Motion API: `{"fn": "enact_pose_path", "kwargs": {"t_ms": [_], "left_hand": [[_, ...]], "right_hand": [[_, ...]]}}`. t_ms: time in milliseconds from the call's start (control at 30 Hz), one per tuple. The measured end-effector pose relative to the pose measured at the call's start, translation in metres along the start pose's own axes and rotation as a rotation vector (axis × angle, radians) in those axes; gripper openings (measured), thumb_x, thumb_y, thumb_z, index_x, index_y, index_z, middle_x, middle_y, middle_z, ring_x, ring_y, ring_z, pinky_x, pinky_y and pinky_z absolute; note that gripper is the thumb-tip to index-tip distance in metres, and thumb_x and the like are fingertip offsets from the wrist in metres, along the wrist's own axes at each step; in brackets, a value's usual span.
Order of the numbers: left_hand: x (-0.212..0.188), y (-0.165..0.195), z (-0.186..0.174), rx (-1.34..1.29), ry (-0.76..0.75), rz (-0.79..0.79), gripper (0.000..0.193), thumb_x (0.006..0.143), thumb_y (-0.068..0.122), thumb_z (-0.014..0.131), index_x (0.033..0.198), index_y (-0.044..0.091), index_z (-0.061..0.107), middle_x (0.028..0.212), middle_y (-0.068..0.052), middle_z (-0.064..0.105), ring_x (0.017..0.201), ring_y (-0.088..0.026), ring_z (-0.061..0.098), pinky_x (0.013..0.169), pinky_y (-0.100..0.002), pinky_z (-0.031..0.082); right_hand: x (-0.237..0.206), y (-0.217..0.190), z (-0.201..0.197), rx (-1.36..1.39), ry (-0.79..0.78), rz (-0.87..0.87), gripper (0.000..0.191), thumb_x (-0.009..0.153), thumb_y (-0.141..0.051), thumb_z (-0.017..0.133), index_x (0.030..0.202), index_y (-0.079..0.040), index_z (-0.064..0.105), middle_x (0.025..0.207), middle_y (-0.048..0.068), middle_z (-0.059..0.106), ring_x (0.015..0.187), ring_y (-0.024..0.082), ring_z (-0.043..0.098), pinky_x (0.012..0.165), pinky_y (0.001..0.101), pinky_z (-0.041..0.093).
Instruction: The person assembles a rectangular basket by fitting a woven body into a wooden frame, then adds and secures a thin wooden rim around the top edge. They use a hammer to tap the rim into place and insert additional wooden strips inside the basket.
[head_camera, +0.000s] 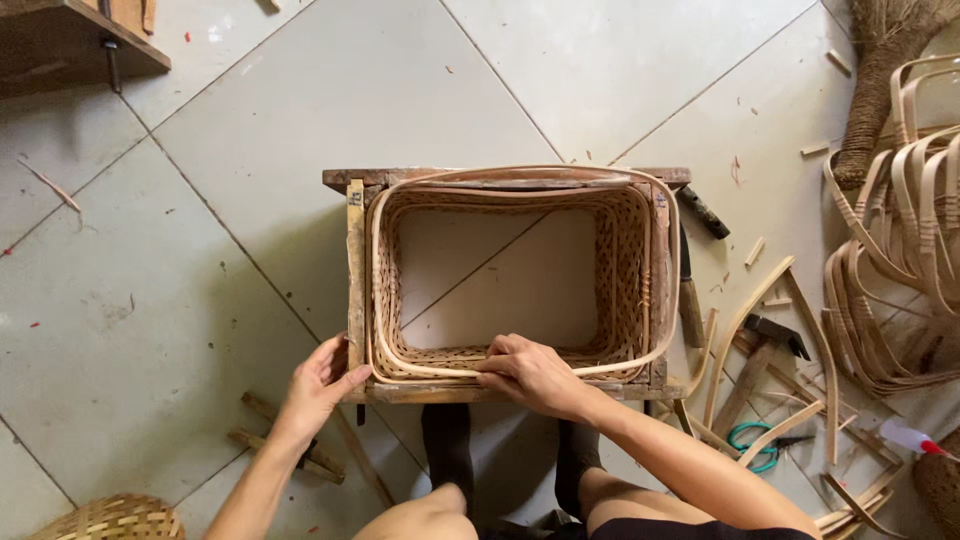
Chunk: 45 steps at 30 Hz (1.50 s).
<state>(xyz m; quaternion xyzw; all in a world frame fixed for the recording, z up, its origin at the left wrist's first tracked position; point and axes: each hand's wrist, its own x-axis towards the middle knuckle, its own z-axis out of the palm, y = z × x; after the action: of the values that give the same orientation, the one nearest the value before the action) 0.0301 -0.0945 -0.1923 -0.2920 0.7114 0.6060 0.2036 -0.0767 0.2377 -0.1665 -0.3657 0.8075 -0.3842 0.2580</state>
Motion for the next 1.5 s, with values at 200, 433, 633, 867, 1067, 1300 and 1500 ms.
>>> {"fn": "enact_pose_path", "kwargs": {"t_ms": [200,433,633,867,1067,1300,1500], "left_hand": [[0.005,0.014,0.004,-0.019,-0.096,-0.169,0.065,0.084,0.023,0.077,0.144,0.009,0.057,0.130,-0.008,0.073,0.118,-0.017,0.065,0.106,-0.034,0.047],[0.018,0.012,0.013,0.009,-0.136,-0.140,0.066,0.080,0.024,0.080,0.140,0.007,0.059,0.130,-0.007,0.071,0.118,-0.016,0.064,0.103,-0.037,0.051],[0.024,0.010,0.014,0.090,-0.107,-0.184,0.062,0.080,0.022,0.080,0.137,0.005,0.062,0.125,-0.008,0.075,0.112,-0.016,0.068,0.101,-0.034,0.052],[0.032,0.009,0.012,0.143,-0.078,-0.204,0.060,0.079,0.022,0.082,0.133,0.003,0.064,0.121,-0.010,0.077,0.107,-0.016,0.072,0.099,-0.034,0.056],[0.030,0.006,0.011,0.081,-0.065,-0.180,0.063,0.077,0.020,0.083,0.134,0.002,0.064,0.122,-0.012,0.077,0.107,-0.016,0.072,0.099,-0.034,0.057],[0.026,0.013,0.013,0.027,-0.065,-0.159,0.064,0.077,0.018,0.082,0.136,0.002,0.062,0.124,-0.012,0.075,0.112,-0.017,0.069,0.102,-0.036,0.056],[0.018,0.022,0.013,0.139,-0.041,-0.236,0.062,0.079,0.017,0.082,0.136,0.004,0.063,0.125,-0.011,0.075,0.112,-0.017,0.071,0.100,-0.035,0.056]], "right_hand": [[0.000,0.013,-0.001,0.005,0.058,0.015,0.025,0.094,-0.028,0.069,0.100,-0.005,0.078,0.094,0.009,0.069,0.089,0.028,0.065,0.077,0.0414,0.054],[-0.004,0.023,0.002,-0.166,0.133,-0.063,0.024,0.094,-0.030,0.070,0.105,-0.010,0.078,0.092,0.005,0.066,0.086,0.023,0.060,0.076,0.0383,0.046],[0.000,0.033,0.004,-0.205,0.144,-0.072,0.025,0.095,-0.031,0.070,0.108,-0.011,0.076,0.091,0.005,0.062,0.086,0.023,0.056,0.076,0.0375,0.047],[0.007,0.037,0.005,-0.205,0.134,-0.094,0.027,0.094,-0.031,0.070,0.111,-0.010,0.074,0.092,0.004,0.062,0.086,0.023,0.056,0.075,0.0363,0.046],[0.007,0.034,0.003,-0.184,0.104,-0.076,0.028,0.093,-0.031,0.070,0.110,-0.009,0.074,0.092,0.006,0.061,0.086,0.025,0.057,0.075,0.0383,0.048],[0.050,0.027,0.033,0.083,-0.139,-0.019,0.040,0.093,-0.039,0.072,0.108,-0.001,0.070,0.097,0.016,0.062,0.093,0.032,0.061,0.080,0.0448,0.053],[0.075,0.020,0.055,0.336,-0.166,0.033,0.049,0.086,-0.042,0.077,0.112,-0.001,0.073,0.107,0.020,0.068,0.097,0.037,0.067,0.081,0.0470,0.054]]}}
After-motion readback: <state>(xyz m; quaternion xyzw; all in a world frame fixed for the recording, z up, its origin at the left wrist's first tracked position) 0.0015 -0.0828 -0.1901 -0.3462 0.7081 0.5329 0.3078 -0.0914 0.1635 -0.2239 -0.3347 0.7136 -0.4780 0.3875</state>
